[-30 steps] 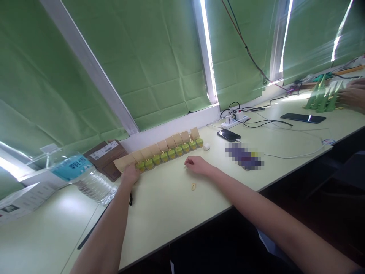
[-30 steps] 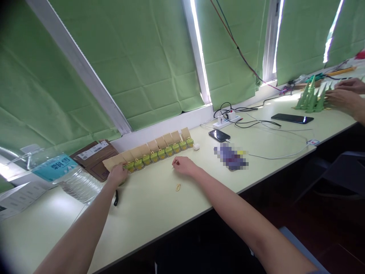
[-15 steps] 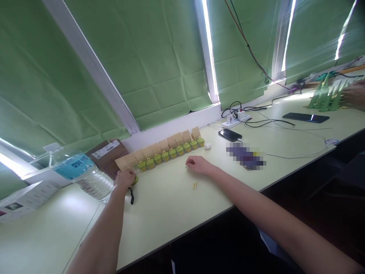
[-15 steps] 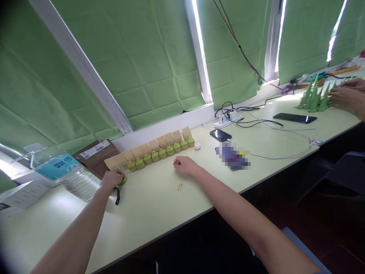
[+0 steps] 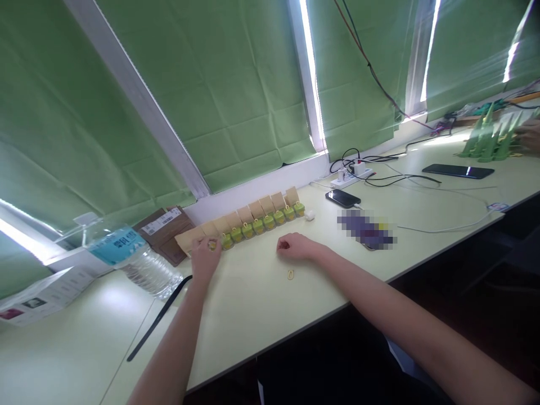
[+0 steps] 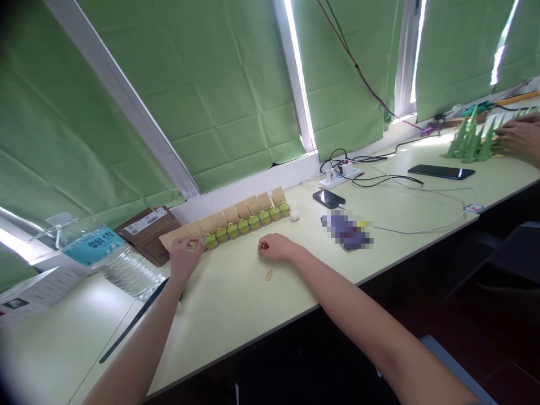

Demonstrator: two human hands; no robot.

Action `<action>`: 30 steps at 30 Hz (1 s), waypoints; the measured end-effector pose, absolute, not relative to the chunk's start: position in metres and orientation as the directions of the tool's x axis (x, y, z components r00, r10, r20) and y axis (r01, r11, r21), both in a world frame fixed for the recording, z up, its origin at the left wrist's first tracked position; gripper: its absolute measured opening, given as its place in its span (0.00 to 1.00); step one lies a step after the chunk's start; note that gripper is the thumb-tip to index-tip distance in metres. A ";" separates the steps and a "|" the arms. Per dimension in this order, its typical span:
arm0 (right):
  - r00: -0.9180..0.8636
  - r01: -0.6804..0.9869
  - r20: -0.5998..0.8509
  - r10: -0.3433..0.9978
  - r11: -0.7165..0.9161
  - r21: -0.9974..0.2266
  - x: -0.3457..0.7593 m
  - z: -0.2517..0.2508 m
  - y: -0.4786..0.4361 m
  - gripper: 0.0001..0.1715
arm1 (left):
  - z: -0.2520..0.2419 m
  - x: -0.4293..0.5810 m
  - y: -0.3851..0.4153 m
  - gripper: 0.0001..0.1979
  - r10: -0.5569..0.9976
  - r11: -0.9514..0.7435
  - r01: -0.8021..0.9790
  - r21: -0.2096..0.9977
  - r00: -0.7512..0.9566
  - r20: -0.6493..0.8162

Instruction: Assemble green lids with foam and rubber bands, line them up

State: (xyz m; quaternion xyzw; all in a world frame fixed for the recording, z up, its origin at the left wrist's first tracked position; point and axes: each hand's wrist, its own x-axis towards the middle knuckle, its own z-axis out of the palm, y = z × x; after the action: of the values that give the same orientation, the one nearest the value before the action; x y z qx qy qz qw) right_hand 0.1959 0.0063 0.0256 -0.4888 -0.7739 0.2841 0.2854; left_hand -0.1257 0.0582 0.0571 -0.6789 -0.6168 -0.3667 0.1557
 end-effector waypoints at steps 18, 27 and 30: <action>-0.749 0.385 -0.018 0.662 0.414 -0.825 0.217 0.031 0.008 0.24 | 0.047 -0.072 0.011 0.15 0.829 -0.494 0.798 0.346 0.313 0.463; -0.681 0.419 0.040 0.731 0.434 -0.797 0.210 0.023 0.007 0.19 | 0.035 -0.164 0.000 0.20 0.871 0.266 0.964 0.027 -0.252 0.422; -0.630 0.445 0.084 0.772 0.448 -0.775 0.207 0.021 0.006 0.17 | 0.034 -0.163 -0.001 0.16 0.890 0.261 0.965 0.012 -0.245 0.385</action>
State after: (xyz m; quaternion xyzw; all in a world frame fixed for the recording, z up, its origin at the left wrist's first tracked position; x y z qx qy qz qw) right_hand 0.2070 0.0058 0.0214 -0.3703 -0.8221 0.3727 0.2193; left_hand -0.1630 -0.0014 0.0342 -0.5951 -0.7793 -0.1238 0.1523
